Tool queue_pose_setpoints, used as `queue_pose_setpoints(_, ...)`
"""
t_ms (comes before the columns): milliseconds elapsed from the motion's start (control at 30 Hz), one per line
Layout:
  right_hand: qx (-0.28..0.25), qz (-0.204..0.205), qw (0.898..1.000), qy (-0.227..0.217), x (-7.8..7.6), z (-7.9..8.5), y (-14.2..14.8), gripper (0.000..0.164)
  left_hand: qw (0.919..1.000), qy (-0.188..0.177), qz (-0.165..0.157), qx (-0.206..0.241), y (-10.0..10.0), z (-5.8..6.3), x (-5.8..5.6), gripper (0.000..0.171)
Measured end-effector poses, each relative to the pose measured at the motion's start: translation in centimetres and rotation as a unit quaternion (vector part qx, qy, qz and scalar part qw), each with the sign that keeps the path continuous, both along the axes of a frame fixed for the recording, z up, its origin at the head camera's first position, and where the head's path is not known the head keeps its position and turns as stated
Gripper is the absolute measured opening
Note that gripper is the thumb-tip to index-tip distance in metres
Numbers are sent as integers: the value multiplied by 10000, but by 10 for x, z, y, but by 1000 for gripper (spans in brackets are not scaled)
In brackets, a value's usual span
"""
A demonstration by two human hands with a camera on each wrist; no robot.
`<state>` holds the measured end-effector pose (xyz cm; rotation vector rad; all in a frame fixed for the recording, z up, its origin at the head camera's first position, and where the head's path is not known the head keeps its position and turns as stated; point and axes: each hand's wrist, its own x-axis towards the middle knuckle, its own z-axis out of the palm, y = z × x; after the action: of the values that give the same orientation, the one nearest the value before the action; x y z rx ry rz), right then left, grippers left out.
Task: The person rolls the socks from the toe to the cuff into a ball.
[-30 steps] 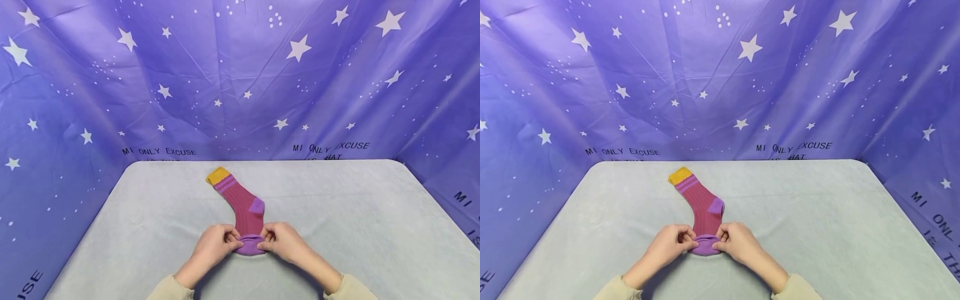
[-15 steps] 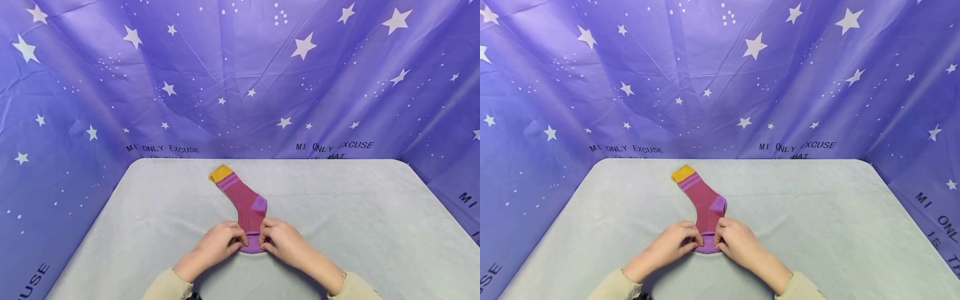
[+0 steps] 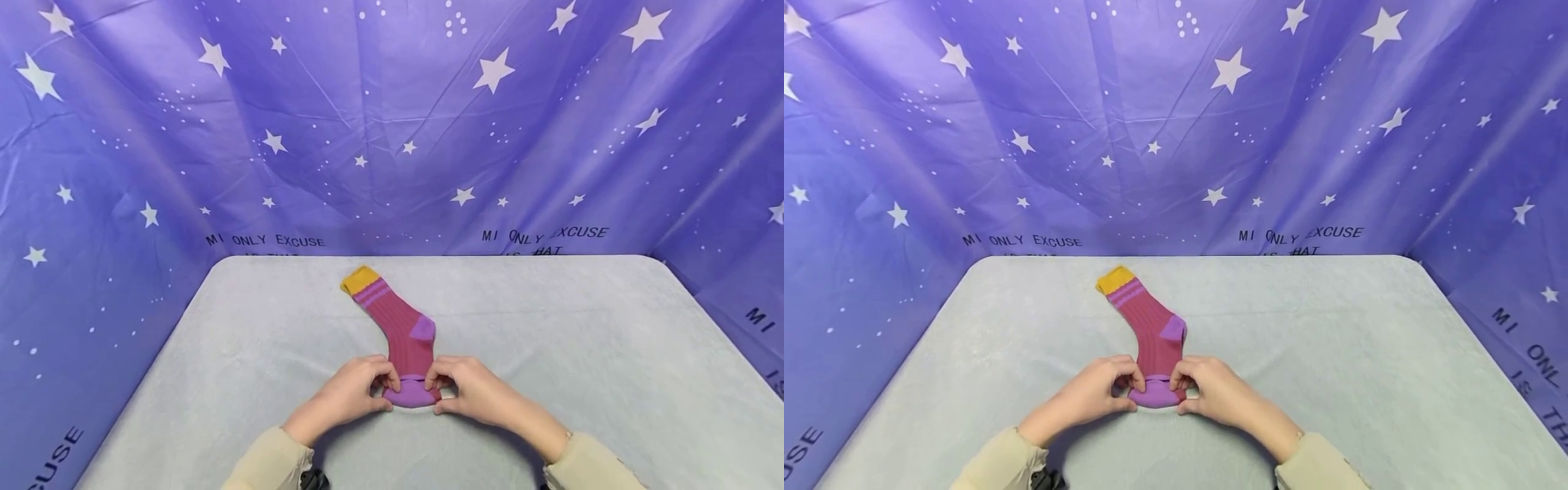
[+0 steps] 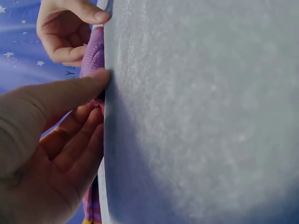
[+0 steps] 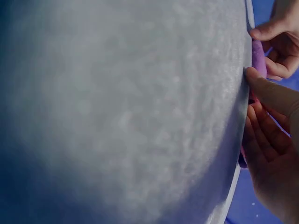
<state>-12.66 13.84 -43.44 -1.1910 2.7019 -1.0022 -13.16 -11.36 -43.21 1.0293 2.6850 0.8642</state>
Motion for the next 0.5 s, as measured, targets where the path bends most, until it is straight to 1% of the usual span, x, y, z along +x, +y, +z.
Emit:
queue_pose_setpoints(167, -36, -135, 9999, 5, -5, 1, -4, 22, 9995, 200, 244, 63, 1, 3, -1, 20)
queue_pose_setpoints(300, -251, -263, 9993, -55, -6, 4, -3, 20, 9985, 97, 454, 298, 2, 5, -1, 15)
queue_pose_setpoints(400, -494, -330, 9975, -391, -2, 7, -3, 18, 9964, -264, 553, 586, 0, 7, 1, 14)
queue_pose_setpoints(467, -740, -366, 9935, -789, 2, 9, -2, 16, 9922, -669, 569, 890, -2, 9, 5, 13)
queue_pose_setpoints(500, -867, -393, 9902, -1022, 4, 11, -1, 15, 9886, -891, 571, 1074, -3, 11, 6, 11)
